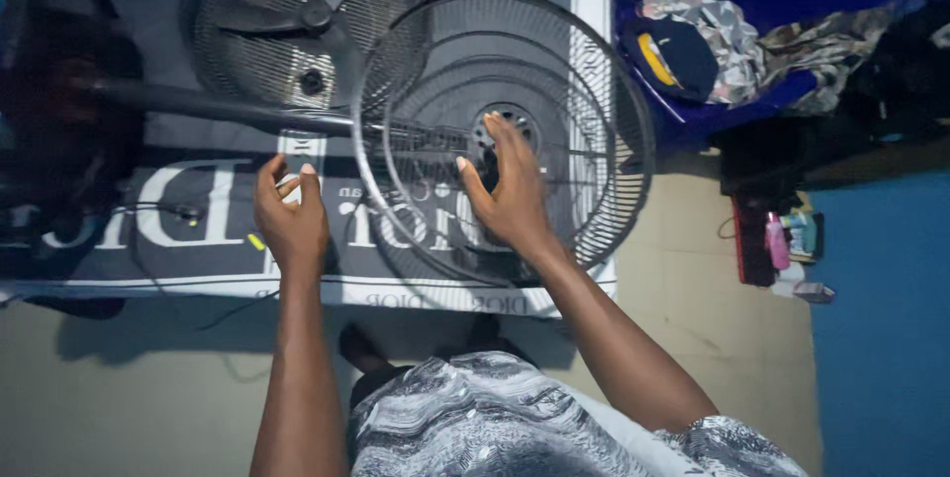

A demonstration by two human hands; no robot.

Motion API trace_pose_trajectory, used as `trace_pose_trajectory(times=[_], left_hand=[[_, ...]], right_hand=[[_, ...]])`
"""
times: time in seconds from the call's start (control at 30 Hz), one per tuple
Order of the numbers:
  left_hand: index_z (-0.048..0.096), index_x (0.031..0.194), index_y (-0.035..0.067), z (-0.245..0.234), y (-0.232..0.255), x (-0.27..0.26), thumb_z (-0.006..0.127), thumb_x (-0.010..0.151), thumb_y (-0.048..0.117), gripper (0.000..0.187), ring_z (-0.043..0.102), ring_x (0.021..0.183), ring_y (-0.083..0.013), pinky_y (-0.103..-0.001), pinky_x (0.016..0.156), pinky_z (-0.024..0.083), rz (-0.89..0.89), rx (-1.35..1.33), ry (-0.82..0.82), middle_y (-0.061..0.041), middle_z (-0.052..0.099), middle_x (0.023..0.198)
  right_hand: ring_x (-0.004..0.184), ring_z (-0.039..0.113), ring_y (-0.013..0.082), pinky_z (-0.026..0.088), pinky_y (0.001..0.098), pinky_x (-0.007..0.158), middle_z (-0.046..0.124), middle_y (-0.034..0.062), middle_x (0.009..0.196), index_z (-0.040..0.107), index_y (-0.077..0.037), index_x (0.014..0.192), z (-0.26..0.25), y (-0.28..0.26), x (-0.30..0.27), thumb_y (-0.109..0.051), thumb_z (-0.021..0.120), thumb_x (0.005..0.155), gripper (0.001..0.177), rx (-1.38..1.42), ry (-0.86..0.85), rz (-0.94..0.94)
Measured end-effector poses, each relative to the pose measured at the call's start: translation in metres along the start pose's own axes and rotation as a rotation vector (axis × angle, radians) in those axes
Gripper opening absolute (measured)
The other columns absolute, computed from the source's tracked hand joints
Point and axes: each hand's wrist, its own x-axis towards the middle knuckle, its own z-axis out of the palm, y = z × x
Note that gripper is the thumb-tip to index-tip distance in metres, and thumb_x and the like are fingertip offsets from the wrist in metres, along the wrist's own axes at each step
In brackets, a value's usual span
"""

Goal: The person disassembles an electric fan by removing the front grille, the central hub cap, and the fan blades. They handle each component by hand and place them on the table.

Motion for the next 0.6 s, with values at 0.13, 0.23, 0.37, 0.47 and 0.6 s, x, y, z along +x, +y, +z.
trace_pose_trajectory(times=[0.13,0.23,0.37,0.47,0.6], left_hand=[[0.049,0.114,0.001,-0.023,-0.016,0.031,0.058,0.082,0.018,0.037,0.059,0.090,-0.0187,-0.028,0.075,0.047,-0.051,-0.069,-0.011,-0.013,0.056,0.105],[0.049,0.112,0.001,-0.037,-0.028,0.057,0.059,0.081,0.017,0.036,0.059,0.086,-0.0175,-0.027,0.074,0.047,-0.089,-0.073,-0.033,-0.011,0.058,0.100],[0.047,0.114,0.001,-0.044,-0.041,0.099,0.061,0.081,0.020,0.040,0.059,0.077,-0.0152,-0.024,0.069,0.046,-0.172,-0.264,-0.073,-0.011,0.060,0.092],[0.044,0.110,0.001,-0.047,-0.046,0.130,0.062,0.080,0.026,0.044,0.061,0.073,-0.0149,-0.023,0.062,0.047,-0.305,-0.251,-0.074,-0.009,0.060,0.089],[0.039,0.102,0.002,-0.045,-0.051,0.160,0.061,0.075,0.031,0.046,0.063,0.064,-0.0201,-0.028,0.050,0.047,-0.591,-0.423,-0.124,-0.007,0.057,0.086]], right_hand=[[0.113,0.047,0.0338,0.038,0.0379,0.095,0.049,0.0208,0.119,0.045,0.002,0.117,0.022,-0.036,0.009,-0.022,0.061,0.081,0.047,0.065,-0.016,0.078],[0.110,0.050,0.0315,0.040,0.0362,0.093,0.051,0.0187,0.117,0.049,0.000,0.113,0.042,-0.062,0.012,-0.025,0.062,0.080,0.044,0.123,-0.100,0.131],[0.112,0.047,0.0345,0.036,0.0394,0.096,0.049,0.0210,0.118,0.047,0.002,0.115,0.077,-0.093,0.015,-0.024,0.062,0.079,0.046,0.020,-0.111,0.069],[0.111,0.043,0.0380,0.033,0.0413,0.094,0.046,0.0257,0.119,0.042,0.007,0.116,0.100,-0.101,0.022,-0.022,0.064,0.073,0.056,-0.148,-0.096,0.087],[0.105,0.045,0.0390,0.034,0.0419,0.089,0.047,0.0271,0.112,0.039,0.009,0.116,0.119,-0.099,0.027,-0.019,0.064,0.067,0.062,-0.364,-0.192,0.219]])
